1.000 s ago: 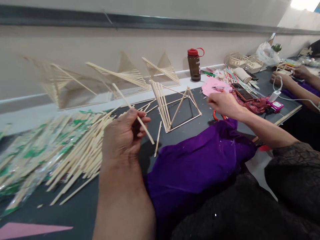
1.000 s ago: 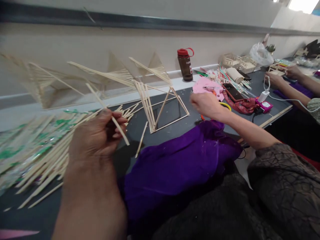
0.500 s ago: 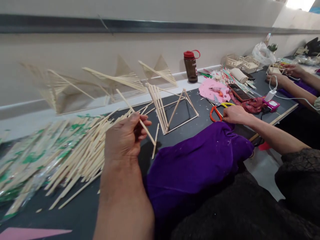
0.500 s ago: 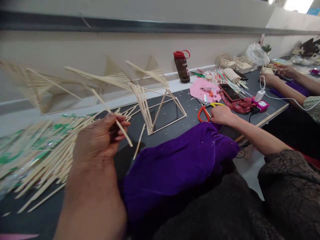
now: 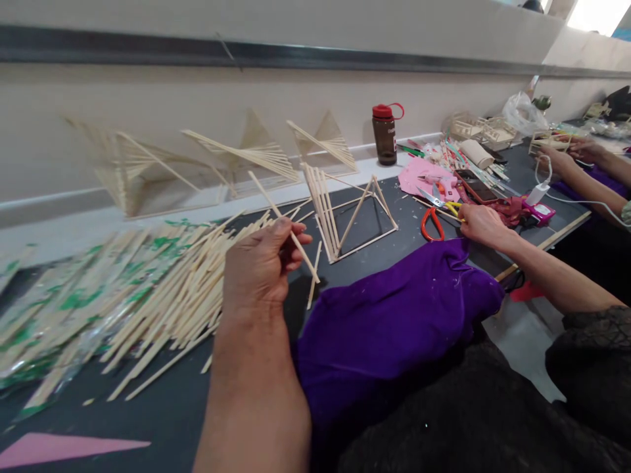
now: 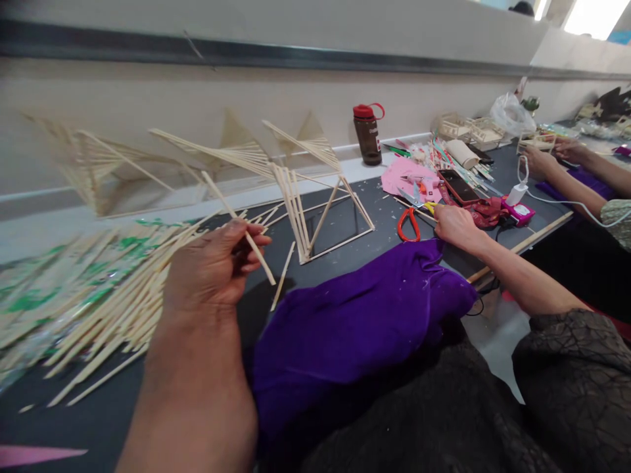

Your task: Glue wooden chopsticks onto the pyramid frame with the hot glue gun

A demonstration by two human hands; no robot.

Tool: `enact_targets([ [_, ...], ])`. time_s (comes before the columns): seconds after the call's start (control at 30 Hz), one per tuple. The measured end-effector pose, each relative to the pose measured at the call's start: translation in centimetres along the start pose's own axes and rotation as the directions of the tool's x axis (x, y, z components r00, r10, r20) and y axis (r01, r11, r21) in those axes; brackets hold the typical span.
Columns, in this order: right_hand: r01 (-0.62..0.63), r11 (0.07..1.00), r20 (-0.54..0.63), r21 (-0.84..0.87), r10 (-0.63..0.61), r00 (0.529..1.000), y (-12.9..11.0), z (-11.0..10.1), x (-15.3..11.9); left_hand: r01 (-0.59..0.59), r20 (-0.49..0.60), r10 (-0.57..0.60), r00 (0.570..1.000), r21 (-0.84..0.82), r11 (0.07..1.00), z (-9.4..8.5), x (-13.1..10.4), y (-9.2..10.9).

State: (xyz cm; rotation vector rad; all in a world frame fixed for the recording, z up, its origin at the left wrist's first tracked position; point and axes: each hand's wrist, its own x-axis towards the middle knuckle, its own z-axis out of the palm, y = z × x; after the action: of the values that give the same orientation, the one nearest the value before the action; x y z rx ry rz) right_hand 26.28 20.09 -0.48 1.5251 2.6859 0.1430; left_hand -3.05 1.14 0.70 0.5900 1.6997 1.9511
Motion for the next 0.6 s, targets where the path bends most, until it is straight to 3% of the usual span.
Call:
enact_targets([
  [0.2,0.028,0.999,-0.08,-0.035,-0.031,0.996,1.0,-1.0,-3.0,0.003,0.008,-0.003,1.0,0.0,1.0,0.2,-0.1,0.1],
  [0.4,0.01,1.0,-0.321,-0.029,-0.019,0.947,2.1,-3.7,-4.6,0.015,0.014,-0.015,1.0,0.015,1.0,0.3,-0.2,0.1],
  [0.47,0.036,0.999,-0.464,0.009,-0.027,0.885,2.4,-4.8,-5.3,0.021,0.01,-0.021,1.0,0.011,1.0,0.3,-0.2,0.0],
  [0.5,0.074,0.997,-0.555,0.027,-0.046,0.831,2.4,-5.5,-5.8,0.023,0.008,-0.023,1.0,0.004,1.0,0.2,-0.3,0.0],
  [0.57,0.203,0.978,-0.735,0.048,-0.103,0.67,2.0,-6.8,-6.9,0.031,0.011,-0.031,0.999,-0.029,0.999,0.3,-0.4,0.1],
  [0.6,0.282,0.958,-0.816,0.047,-0.126,0.564,1.6,-7.5,-7.5,0.04,0.016,-0.039,0.999,-0.058,0.998,0.3,-0.4,0.2],
])
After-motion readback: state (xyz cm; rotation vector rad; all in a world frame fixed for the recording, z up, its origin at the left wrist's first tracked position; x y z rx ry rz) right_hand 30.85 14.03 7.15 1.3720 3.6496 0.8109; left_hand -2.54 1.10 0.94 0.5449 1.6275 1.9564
